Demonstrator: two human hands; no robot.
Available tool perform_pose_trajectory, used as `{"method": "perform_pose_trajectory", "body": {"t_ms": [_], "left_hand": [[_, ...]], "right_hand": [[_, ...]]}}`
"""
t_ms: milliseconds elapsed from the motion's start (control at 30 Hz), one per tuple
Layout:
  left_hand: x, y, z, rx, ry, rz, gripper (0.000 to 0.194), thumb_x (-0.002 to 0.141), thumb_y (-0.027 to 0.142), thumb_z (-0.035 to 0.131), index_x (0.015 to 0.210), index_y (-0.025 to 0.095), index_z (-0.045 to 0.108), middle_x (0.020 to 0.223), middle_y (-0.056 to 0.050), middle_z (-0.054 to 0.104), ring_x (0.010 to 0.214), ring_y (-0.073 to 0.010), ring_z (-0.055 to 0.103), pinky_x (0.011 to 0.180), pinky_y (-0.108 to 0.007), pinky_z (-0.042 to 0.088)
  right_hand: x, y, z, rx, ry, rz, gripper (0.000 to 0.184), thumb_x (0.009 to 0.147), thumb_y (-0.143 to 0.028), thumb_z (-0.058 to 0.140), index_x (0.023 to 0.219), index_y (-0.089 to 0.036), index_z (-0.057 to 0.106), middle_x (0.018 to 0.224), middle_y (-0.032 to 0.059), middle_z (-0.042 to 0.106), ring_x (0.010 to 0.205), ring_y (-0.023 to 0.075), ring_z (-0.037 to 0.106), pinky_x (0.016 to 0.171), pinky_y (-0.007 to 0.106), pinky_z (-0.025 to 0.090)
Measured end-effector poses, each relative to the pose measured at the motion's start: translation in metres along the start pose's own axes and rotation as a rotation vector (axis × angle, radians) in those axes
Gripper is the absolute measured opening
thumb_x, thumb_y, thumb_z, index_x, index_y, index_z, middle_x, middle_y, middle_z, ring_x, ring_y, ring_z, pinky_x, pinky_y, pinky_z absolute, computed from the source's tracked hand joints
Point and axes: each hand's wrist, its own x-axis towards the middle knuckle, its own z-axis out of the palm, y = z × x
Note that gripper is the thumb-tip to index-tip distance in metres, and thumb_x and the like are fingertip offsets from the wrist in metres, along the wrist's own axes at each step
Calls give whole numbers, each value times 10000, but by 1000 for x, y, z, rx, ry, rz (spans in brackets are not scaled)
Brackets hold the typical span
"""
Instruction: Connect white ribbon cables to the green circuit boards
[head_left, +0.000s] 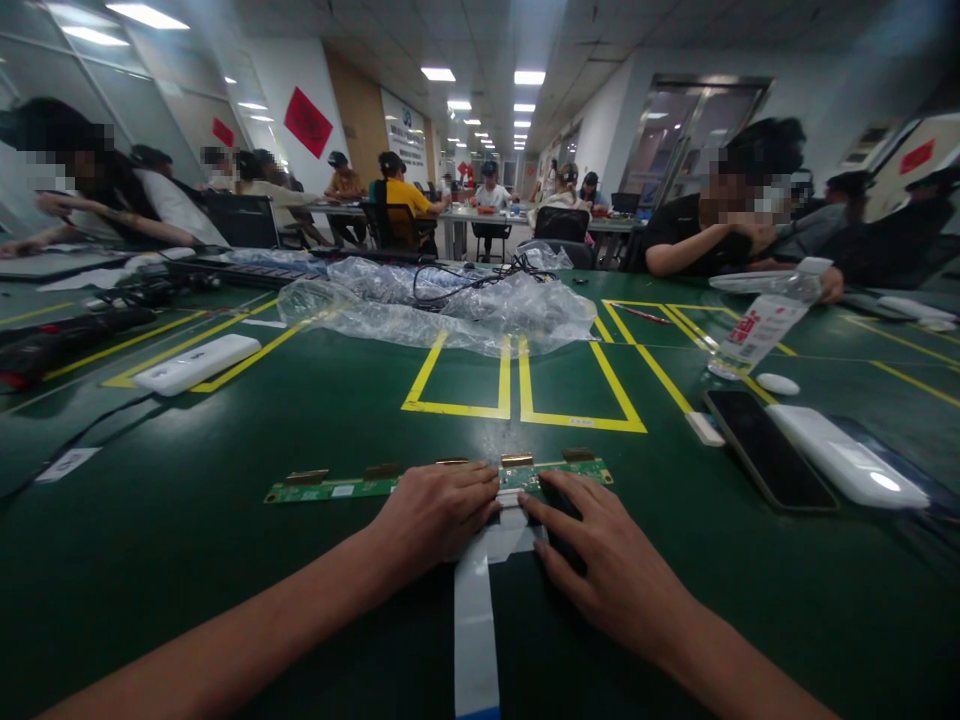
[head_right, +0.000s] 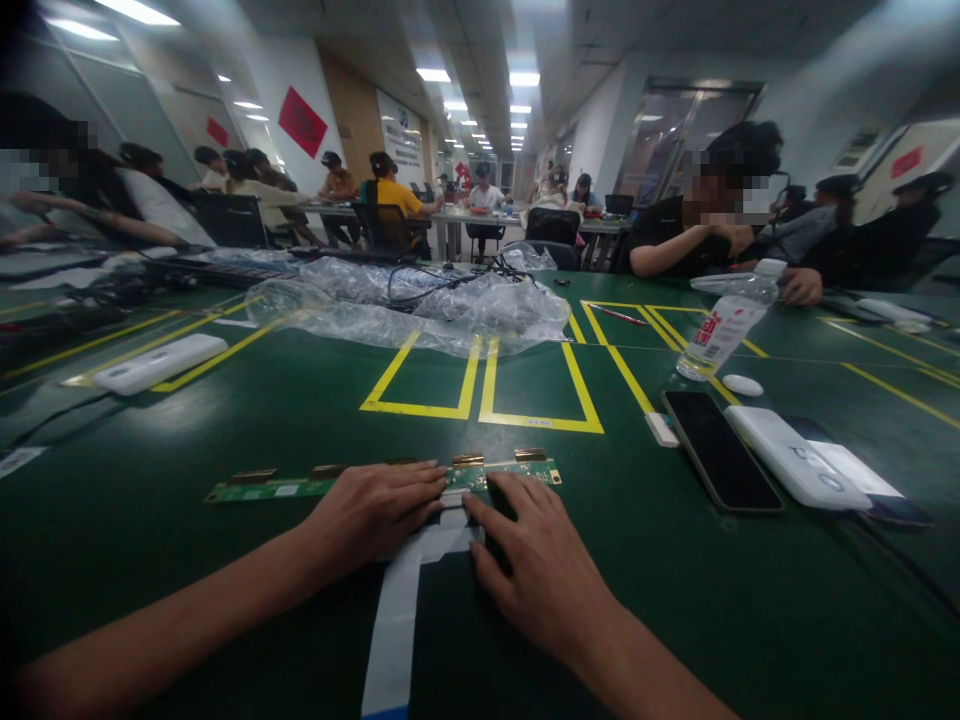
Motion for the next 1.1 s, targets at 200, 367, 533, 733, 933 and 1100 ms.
{"method": "perform_pose_trajectory", "body": {"t_ms": [200,367,533,733,933,1100], "left_hand": [[0,0,-1,-13,24,18,286,997,257,469,1163,161,682,1207,-70,692,1113,-208,666,956,-380,557],[1,2,-3,12,-12,24,271,981,236,502,1167,153,680,1207,-65,691,1146,-223,647,971,-380,548],[2,3,-6,19,-33,10,286,996,247,479,1195,165,667,1236,-62,676,1148,-230,646,951,-389,559],[1,3,-7,6,-49,-1,295,1006,246,450,1193,163,663,1240,-73,673,1145,-231,648,944,-399,565],[2,5,-6,11,-38,12,294,1004,223,454,1202,145,657,1248,-92,666,1144,-227,649,950,-388,563],[2,2,-2,12,-23,16,291,1009,237,441,1171,151,668,1218,-82,685,1116,-216,664,961,-395,558]], "right_hand": [[1,-2,1,-8,2,5,494,911,-333,557,1404,-324,517,1483,107,449,1357,331,396,1091,571,333],[2,-5,-1,-22,-16,18,482,937,-361,514,1417,-321,498,1491,119,437,1364,336,386,1088,579,328],[2,-3,-2,41,-2,26,450,953,-348,486,1400,-303,516,1464,99,472,1358,293,400,1094,543,344],[-1,4,-4,143,19,34,351,958,-328,482,1275,-296,629,1453,55,498,1358,267,411,1107,528,347],[-1,3,0,126,20,48,377,952,-342,497,1307,-285,610,1462,61,492,1365,277,405,1117,535,338],[1,4,2,108,40,35,371,945,-329,508,1300,-297,607,1448,58,503,1344,271,429,1106,531,352]]}}
